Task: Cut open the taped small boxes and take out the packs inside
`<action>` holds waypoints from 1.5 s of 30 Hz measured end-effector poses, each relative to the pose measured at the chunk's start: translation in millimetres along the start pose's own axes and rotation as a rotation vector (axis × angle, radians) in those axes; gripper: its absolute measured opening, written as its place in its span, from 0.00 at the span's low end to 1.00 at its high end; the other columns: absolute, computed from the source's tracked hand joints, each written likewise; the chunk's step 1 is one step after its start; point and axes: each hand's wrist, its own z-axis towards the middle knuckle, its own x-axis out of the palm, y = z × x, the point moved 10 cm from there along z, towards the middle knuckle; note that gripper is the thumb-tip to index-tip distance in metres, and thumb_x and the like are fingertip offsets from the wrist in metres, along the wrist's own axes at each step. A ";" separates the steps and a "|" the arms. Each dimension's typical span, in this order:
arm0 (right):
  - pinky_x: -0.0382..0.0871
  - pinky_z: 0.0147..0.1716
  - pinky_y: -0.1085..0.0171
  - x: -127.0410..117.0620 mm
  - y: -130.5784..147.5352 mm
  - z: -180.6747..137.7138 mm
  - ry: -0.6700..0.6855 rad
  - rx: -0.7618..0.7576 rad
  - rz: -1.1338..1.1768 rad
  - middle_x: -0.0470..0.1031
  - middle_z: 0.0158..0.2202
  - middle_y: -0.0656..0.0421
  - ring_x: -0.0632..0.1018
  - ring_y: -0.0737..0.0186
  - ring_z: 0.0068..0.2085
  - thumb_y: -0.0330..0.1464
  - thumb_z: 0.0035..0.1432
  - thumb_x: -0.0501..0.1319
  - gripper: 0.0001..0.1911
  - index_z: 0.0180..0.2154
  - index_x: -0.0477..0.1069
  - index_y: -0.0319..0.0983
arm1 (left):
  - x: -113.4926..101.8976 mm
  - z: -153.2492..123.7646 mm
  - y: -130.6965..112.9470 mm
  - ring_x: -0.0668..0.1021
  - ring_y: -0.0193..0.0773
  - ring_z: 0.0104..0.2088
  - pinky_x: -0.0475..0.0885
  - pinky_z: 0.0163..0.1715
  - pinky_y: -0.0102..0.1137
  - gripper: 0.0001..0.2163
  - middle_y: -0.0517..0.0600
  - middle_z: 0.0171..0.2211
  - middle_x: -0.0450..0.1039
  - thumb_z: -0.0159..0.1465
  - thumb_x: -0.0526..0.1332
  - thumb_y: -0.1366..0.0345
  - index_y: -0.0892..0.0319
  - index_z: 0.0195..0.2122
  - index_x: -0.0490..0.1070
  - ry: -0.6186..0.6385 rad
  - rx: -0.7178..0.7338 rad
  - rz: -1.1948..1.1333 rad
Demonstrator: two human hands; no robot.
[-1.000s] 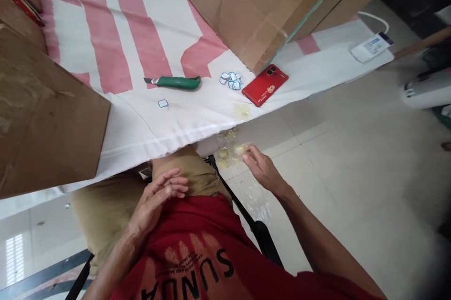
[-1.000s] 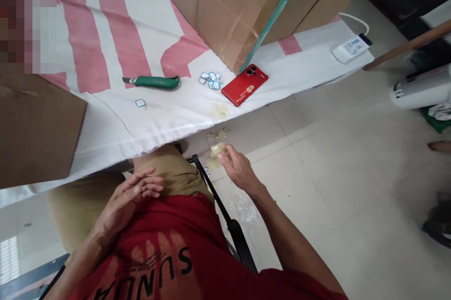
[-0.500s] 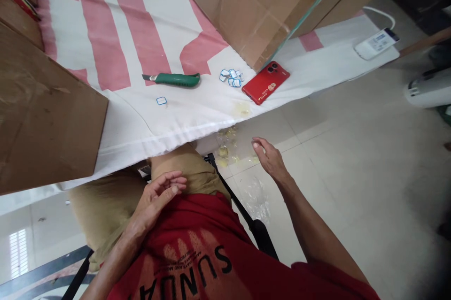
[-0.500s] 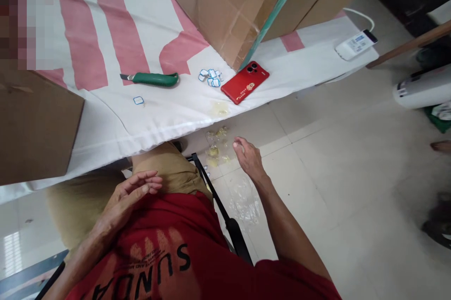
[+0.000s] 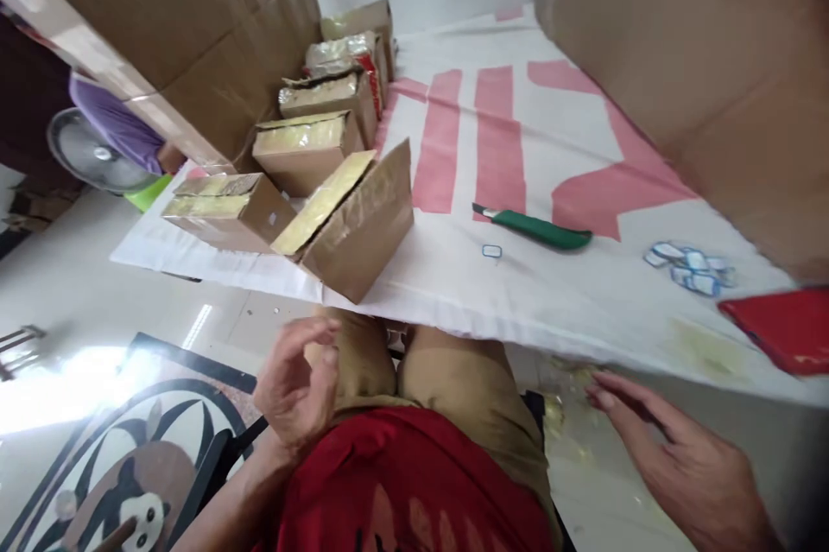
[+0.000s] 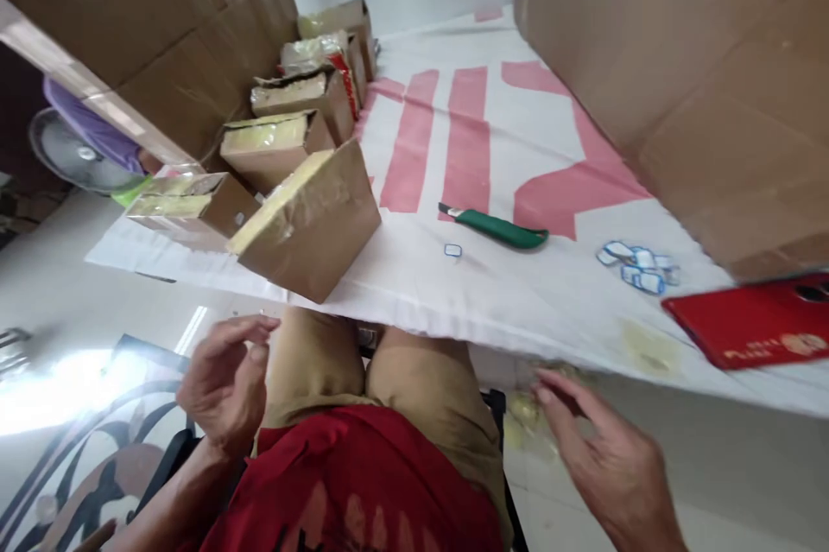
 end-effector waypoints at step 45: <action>0.72 0.32 0.64 58.9 271.3 146.5 -0.013 -0.194 0.998 0.72 0.28 0.64 0.74 0.67 0.29 0.43 0.57 0.69 0.11 0.32 0.74 0.43 | 17.2 63.0 51.1 0.76 0.34 0.30 0.71 0.34 0.28 0.04 0.44 0.29 0.74 0.64 0.63 0.69 0.55 0.32 0.71 0.003 -0.059 0.312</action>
